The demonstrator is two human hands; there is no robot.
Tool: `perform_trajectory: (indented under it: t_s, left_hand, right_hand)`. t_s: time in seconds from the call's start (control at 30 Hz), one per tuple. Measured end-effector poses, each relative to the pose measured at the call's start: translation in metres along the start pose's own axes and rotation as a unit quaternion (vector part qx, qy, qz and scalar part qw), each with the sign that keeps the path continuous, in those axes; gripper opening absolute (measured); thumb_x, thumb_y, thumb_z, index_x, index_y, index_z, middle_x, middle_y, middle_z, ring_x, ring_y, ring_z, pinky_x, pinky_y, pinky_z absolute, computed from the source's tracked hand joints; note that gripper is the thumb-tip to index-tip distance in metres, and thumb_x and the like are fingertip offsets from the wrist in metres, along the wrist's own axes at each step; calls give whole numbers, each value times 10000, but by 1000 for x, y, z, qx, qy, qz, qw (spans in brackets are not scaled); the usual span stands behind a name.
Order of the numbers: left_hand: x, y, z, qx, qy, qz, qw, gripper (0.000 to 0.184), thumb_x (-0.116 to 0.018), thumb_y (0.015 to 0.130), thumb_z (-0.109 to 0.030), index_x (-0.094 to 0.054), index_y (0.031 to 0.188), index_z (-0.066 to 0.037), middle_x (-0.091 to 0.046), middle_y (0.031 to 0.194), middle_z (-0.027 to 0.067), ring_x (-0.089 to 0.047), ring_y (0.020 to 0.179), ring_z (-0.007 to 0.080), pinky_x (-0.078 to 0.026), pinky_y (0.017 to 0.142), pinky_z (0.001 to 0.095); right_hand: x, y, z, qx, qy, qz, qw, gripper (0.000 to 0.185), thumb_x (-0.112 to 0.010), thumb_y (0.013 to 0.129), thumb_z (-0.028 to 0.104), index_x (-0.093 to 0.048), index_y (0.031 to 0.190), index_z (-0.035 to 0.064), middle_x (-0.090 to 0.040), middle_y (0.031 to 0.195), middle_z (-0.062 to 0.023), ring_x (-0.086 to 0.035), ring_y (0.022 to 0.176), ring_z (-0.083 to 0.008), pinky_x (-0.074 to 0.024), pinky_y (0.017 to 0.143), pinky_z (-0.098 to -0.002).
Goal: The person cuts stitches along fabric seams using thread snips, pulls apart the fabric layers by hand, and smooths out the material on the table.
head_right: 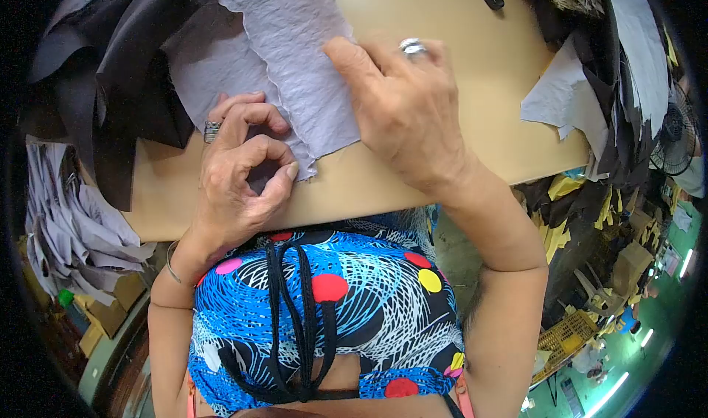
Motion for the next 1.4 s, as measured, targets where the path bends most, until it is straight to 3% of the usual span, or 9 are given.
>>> perform_trajectory:
  t_s: [0.07,0.2,0.3,0.33,0.43,0.83,1.03,1.13,1.4]
  left_hand:
    - [1,0,-1,7,0,3,1000,153,-727,633,-79,-589,695,-64,-548,988,79,-498,1117,347,-266,1045,572]
    - [0,1,-8,19,18,2,1000,183,-750,619,-95,-602,722,-68,-545,988,90,-493,1126,362,-277,1046,544]
    - [-4,2,-11,17,42,-18,999,190,-750,614,-106,-590,713,-82,-540,992,66,-488,1126,350,-281,1021,583]
    - [-5,2,-12,16,50,-25,998,188,-747,615,-109,-584,705,-87,-538,996,54,-484,1127,343,-282,1010,601]
    - [-7,1,-10,12,58,-26,998,173,-735,616,-87,-603,727,-92,-543,1003,45,-484,1132,345,-274,1013,609]
    - [-4,-1,-5,30,5,-11,999,164,-711,621,-45,-640,758,-101,-569,999,44,-486,1140,348,-219,1048,585]
    - [-1,0,-6,40,-12,10,999,168,-700,629,-26,-673,767,-117,-577,1008,32,-480,1147,334,-197,1057,574]
    - [-2,-1,-5,29,-21,8,999,180,-709,637,-24,-693,783,-128,-582,1008,22,-475,1155,322,-191,1059,572]
    - [-4,-1,-5,28,-9,-25,999,157,-743,654,-53,-685,787,-113,-592,990,19,-516,1106,316,-226,1039,579]
  right_hand:
    - [13,2,11,34,-81,-59,994,252,-667,757,-30,-654,995,54,-625,959,-111,-610,771,-237,-436,725,-346]
    - [13,-15,25,-10,181,11,983,236,-702,662,-55,-649,878,23,-600,908,-89,-586,780,-235,-453,702,-333]
    - [6,-22,29,0,197,94,976,220,-712,645,-43,-652,846,25,-610,902,-76,-588,785,-230,-452,704,-331]
    - [2,-24,27,16,203,64,977,173,-688,654,17,-618,811,42,-584,886,-58,-564,791,-260,-441,715,-372]
    - [0,-25,26,6,228,52,972,154,-686,661,17,-617,797,40,-584,874,-57,-561,789,-259,-439,712,-376]
    - [-2,-26,29,-12,201,52,978,175,-693,666,36,-599,812,58,-569,889,-59,-552,793,-264,-433,719,-379]
    - [6,-25,31,-19,205,77,976,314,-796,566,76,-626,827,32,-605,893,-86,-583,794,-254,-455,713,-357]
    - [3,-27,31,-28,213,62,975,318,-776,580,153,-597,829,68,-570,936,-64,-571,831,-256,-426,745,-388]
    - [-2,-30,31,-71,219,30,973,193,-697,617,7,-588,774,37,-577,959,-92,-550,856,-278,-437,754,-381]
Point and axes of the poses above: each hand's wrist, its own y-axis towards the middle knuckle, its own x-axis out of the back of the hand, z = x × y, the point moved 3 cm from there along y, towards the middle knuckle
